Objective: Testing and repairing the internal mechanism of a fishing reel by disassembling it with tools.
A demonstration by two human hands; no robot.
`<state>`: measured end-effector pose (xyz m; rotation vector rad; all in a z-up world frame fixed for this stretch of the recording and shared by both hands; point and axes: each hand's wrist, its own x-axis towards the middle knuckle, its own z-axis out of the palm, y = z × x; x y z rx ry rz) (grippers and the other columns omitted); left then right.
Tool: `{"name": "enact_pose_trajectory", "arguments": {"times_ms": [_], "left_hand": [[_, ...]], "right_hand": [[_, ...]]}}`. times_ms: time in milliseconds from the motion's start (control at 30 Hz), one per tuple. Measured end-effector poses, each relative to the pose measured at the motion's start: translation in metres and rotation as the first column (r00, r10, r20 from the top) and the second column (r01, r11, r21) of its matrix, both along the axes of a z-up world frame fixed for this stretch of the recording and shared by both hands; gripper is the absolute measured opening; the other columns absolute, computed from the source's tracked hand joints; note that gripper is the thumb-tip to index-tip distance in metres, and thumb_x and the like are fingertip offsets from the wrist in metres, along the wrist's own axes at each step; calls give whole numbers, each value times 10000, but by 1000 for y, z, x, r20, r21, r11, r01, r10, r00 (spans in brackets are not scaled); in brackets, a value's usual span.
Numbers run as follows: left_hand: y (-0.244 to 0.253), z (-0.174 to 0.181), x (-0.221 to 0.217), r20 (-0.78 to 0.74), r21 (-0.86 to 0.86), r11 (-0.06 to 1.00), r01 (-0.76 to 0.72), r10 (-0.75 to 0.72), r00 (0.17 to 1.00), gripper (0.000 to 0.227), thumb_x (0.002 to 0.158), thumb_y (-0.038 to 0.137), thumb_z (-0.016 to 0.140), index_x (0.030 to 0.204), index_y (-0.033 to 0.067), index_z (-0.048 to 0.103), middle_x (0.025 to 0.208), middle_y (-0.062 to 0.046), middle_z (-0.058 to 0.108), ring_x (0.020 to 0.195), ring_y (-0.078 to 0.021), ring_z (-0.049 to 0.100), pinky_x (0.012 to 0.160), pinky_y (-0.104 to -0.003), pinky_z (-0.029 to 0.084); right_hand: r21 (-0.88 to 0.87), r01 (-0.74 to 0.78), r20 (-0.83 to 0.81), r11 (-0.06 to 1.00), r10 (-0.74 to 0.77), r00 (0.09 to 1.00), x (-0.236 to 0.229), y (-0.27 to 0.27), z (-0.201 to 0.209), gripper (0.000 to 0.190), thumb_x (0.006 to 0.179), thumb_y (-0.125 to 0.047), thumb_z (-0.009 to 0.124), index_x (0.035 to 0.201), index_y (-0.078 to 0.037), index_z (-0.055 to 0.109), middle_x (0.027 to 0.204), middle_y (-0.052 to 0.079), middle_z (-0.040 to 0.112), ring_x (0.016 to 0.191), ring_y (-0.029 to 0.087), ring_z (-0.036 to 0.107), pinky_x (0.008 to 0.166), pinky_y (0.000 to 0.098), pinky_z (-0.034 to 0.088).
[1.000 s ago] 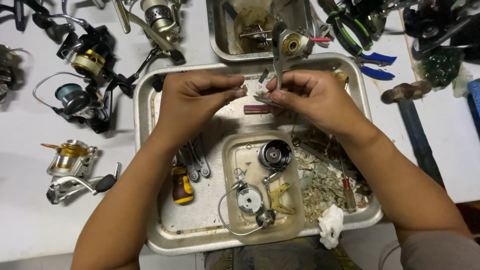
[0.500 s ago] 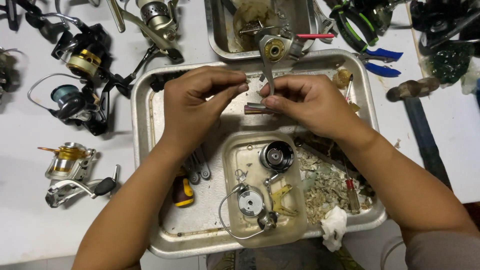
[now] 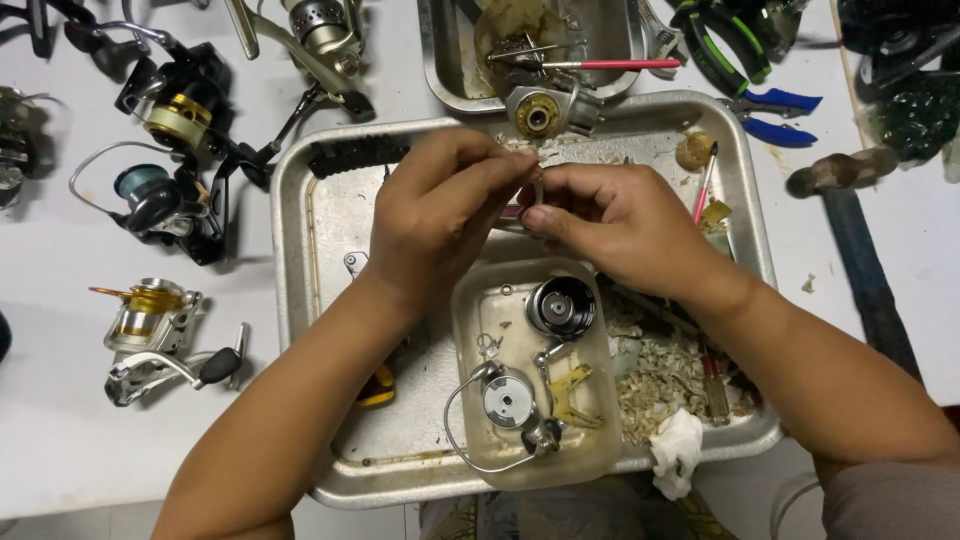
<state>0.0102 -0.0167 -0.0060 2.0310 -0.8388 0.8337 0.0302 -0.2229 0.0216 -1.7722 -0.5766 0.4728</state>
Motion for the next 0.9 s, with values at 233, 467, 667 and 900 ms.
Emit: {"name": "enact_pose_trajectory", "arguments": {"times_ms": [233,467,667,900], "left_hand": [[-6,0,0,33,149,989,2,-7,999,267,1050,-73,665,1305,-97,587,1115,-272,636,987,-411,671,847,-478,601],[-17,1,-3,12,188,982,1,-3,1000,213,953,-116,728,1151,-151,658,1058,-274,670,950,-395,681,837,-460,621],[-20,-6,-2,-136,-32,999,-23,18,990,206,878,-70,786,1070,-24,725,968,-157,721,882,-323,719,785,-398,612],[-28,3,-2,-552,-417,866,-277,0,834,133,813,117,876,900,107,776,736,-39,763,709,-148,756,694,-282,606]], "right_hand": [[-42,60,69,997,-57,996,0,-2,-3,180,981,-121,676,1137,-44,723,996,24,756,926,90,675,810,225,555],[-58,93,130,994,-85,988,0,-2,-4,250,963,-73,659,1205,-24,695,1109,101,760,1013,180,731,870,274,613],[-31,154,273,988,-140,952,1,-2,-19,101,951,-64,700,1033,-24,746,852,109,732,823,186,711,709,301,564],[80,192,506,978,-206,838,-4,3,-15,11,909,28,761,907,17,762,733,174,707,705,312,715,637,354,531]]}}
